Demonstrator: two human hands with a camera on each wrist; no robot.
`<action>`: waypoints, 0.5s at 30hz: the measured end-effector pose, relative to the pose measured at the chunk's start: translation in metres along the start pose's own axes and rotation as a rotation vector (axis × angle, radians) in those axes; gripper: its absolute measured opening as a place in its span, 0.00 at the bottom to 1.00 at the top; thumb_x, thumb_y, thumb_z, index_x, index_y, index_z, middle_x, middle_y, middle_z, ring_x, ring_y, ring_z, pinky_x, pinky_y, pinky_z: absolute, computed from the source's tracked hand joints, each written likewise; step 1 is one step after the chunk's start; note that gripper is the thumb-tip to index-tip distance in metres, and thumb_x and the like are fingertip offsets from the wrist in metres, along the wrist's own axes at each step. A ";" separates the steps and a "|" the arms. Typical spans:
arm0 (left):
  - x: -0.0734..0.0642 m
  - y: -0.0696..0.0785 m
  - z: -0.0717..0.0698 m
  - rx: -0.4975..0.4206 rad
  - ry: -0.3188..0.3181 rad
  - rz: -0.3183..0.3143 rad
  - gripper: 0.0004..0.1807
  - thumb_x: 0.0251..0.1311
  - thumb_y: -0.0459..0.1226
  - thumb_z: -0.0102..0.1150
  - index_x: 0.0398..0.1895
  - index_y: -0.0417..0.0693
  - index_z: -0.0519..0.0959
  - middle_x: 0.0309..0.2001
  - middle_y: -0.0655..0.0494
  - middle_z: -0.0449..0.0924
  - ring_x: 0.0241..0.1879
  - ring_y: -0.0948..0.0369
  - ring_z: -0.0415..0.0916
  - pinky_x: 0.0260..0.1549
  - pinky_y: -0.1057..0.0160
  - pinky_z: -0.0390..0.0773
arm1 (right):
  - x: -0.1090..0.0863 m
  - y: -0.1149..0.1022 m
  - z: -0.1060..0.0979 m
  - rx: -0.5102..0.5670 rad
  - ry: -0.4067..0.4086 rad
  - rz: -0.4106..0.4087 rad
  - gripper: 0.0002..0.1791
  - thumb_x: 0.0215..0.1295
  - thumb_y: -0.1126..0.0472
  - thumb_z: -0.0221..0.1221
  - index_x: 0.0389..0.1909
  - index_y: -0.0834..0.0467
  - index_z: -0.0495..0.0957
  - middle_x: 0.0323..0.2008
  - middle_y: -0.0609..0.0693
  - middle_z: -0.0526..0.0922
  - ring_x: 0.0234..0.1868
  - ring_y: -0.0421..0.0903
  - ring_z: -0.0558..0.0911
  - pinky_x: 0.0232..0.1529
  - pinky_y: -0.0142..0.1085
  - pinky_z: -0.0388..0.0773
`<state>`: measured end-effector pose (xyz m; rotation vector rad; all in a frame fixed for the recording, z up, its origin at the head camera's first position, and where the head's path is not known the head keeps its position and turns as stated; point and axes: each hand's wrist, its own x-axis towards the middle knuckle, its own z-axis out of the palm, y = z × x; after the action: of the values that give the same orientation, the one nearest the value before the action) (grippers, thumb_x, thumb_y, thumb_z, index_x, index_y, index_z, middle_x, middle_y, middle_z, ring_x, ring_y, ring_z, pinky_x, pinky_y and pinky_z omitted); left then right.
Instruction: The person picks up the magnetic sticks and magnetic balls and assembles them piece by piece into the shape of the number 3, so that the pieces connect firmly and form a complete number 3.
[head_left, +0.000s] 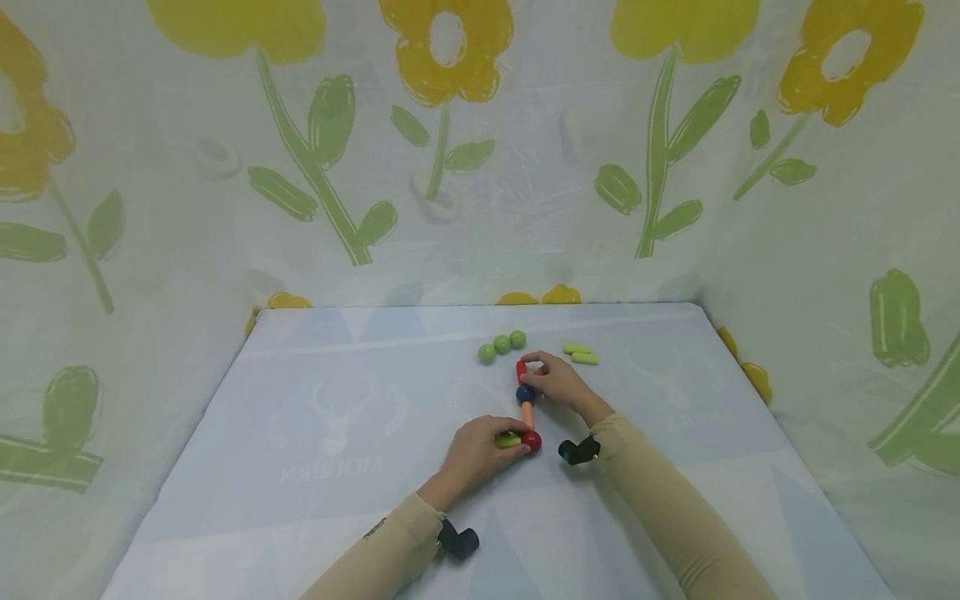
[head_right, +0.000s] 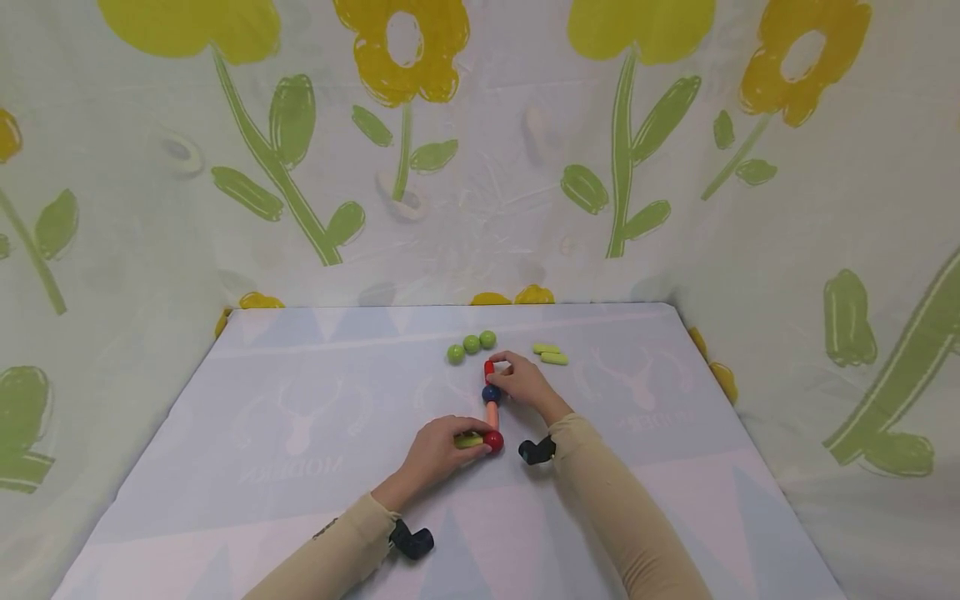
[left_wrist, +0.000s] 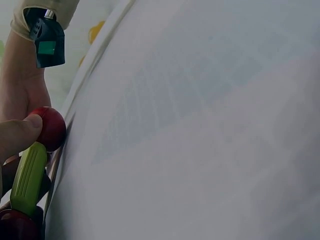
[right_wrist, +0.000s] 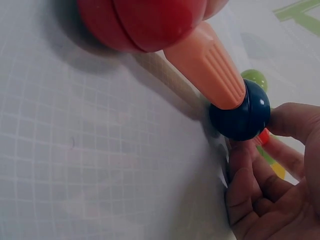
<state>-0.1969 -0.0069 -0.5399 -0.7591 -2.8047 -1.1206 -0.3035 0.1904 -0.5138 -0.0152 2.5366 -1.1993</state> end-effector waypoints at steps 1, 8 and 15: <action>0.000 0.000 0.000 0.001 0.001 0.002 0.15 0.60 0.48 0.72 0.50 0.60 0.88 0.43 0.66 0.86 0.40 0.66 0.76 0.43 0.63 0.76 | 0.000 0.000 0.000 0.001 0.000 0.001 0.25 0.70 0.51 0.63 0.67 0.49 0.74 0.48 0.56 0.81 0.42 0.49 0.80 0.43 0.39 0.79; 0.000 0.000 0.000 0.001 -0.003 0.000 0.15 0.60 0.48 0.72 0.51 0.60 0.88 0.43 0.66 0.86 0.40 0.66 0.76 0.42 0.64 0.75 | 0.000 0.002 0.001 0.017 0.002 -0.004 0.25 0.71 0.52 0.62 0.67 0.50 0.74 0.48 0.56 0.82 0.42 0.49 0.80 0.40 0.37 0.78; 0.000 0.000 0.000 -0.002 0.002 -0.007 0.15 0.60 0.48 0.72 0.50 0.61 0.88 0.44 0.66 0.86 0.40 0.66 0.76 0.43 0.64 0.75 | 0.000 0.001 0.001 0.031 0.000 -0.017 0.26 0.71 0.53 0.62 0.67 0.52 0.73 0.47 0.55 0.82 0.42 0.48 0.81 0.40 0.37 0.79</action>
<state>-0.1965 -0.0067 -0.5399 -0.7490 -2.8068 -1.1254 -0.3029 0.1908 -0.5153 -0.0299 2.5220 -1.2456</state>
